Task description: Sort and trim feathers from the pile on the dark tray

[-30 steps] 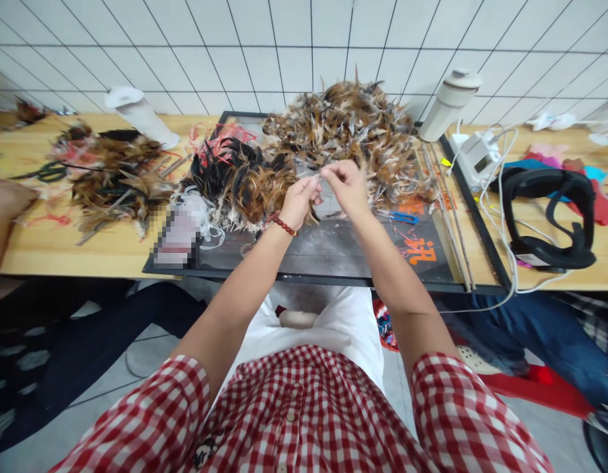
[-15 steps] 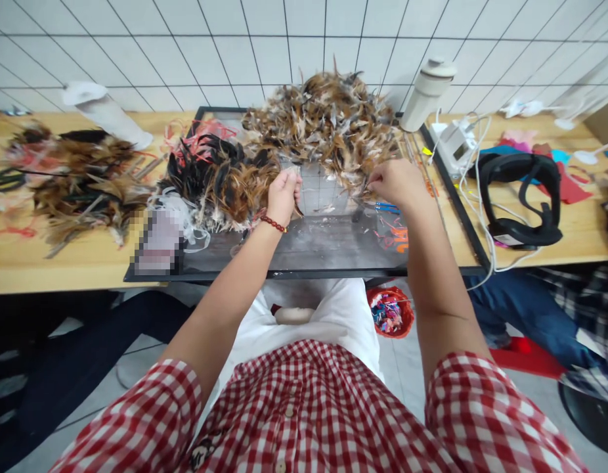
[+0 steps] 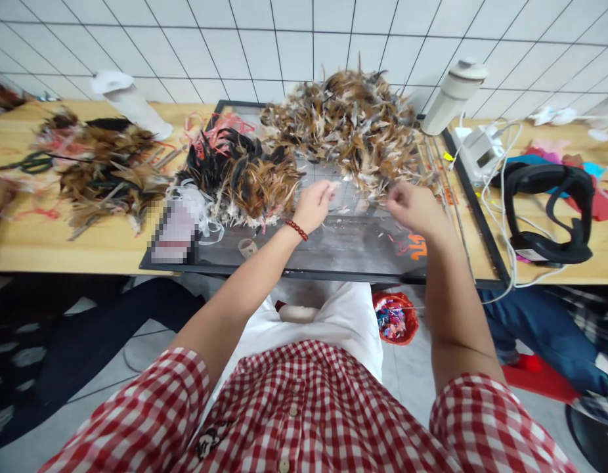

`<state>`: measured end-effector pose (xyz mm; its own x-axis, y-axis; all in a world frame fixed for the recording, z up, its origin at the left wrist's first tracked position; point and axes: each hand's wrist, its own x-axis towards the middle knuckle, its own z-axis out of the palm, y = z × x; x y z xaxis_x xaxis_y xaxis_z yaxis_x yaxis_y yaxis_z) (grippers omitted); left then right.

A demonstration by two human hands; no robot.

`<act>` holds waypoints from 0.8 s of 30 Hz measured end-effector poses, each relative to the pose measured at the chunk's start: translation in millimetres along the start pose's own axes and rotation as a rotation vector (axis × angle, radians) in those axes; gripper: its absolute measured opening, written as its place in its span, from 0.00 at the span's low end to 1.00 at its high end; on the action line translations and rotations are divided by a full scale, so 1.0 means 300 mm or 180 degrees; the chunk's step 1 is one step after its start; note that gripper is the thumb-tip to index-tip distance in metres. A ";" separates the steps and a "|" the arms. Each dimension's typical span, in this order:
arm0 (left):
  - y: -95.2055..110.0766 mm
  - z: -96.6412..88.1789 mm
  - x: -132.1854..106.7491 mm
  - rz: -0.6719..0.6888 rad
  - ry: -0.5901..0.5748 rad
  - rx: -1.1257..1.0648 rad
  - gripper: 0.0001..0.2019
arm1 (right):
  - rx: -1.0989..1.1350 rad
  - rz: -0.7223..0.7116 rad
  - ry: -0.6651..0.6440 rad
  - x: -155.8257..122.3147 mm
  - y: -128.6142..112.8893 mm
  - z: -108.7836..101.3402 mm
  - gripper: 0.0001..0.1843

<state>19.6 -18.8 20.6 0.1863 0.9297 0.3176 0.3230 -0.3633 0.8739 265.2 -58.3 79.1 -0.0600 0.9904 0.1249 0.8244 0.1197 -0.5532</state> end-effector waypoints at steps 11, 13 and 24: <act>0.017 0.002 0.025 -0.0993 0.0248 -0.1578 0.14 | 0.2027 0.0657 -0.0383 0.045 -0.049 -0.064 0.09; 0.043 -0.003 0.020 -0.1225 0.0020 -0.2025 0.14 | 0.2664 0.0460 -0.0501 0.065 -0.077 -0.017 0.09; 0.043 -0.058 0.035 -0.1719 -0.0203 -0.2763 0.18 | 0.3164 -0.0179 -0.0308 0.320 -0.271 0.218 0.22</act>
<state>9.6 -12.7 41.7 0.2723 0.9422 -0.1953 -0.4000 0.2955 0.8676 155.4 31.6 82.3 -0.1666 0.9776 0.1289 -0.0236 0.1267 -0.9917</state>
